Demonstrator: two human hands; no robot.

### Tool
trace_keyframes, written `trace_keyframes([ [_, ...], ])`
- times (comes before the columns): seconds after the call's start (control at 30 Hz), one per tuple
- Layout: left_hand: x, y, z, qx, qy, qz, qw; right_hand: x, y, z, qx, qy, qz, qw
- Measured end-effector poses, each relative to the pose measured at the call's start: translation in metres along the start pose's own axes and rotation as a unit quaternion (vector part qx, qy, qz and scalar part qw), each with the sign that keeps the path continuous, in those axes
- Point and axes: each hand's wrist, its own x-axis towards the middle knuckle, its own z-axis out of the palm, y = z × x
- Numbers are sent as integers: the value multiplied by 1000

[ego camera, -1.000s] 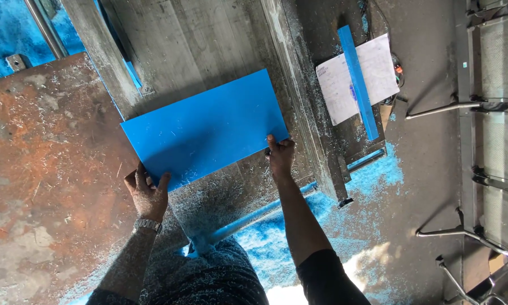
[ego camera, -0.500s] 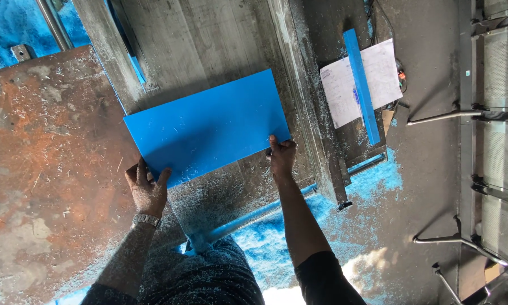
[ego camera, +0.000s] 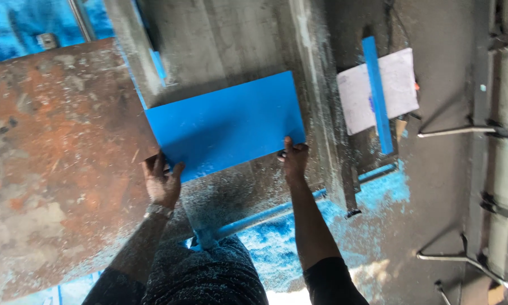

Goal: Using a table saw to cut blue plastic panels into specific dimensions on a production floor.

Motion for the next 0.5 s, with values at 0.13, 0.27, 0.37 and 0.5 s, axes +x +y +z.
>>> trace_keyframes([
  [0.13, 4, -26, 21, 35, 18, -4, 999, 78, 56, -50, 56, -50, 118, 990],
  [0.27, -4, 29, 22, 43, 12, 30, 999, 75, 26, -67, 67, -119, 145, 980],
  [0.37, 5, 28, 31, 48, 11, 15, 999, 104, 53, -88, 28, -142, 91, 985],
  [0.5, 13, 19, 36, 55, -6, -3, 998, 93, 8, -69, -62, -129, 198, 970],
])
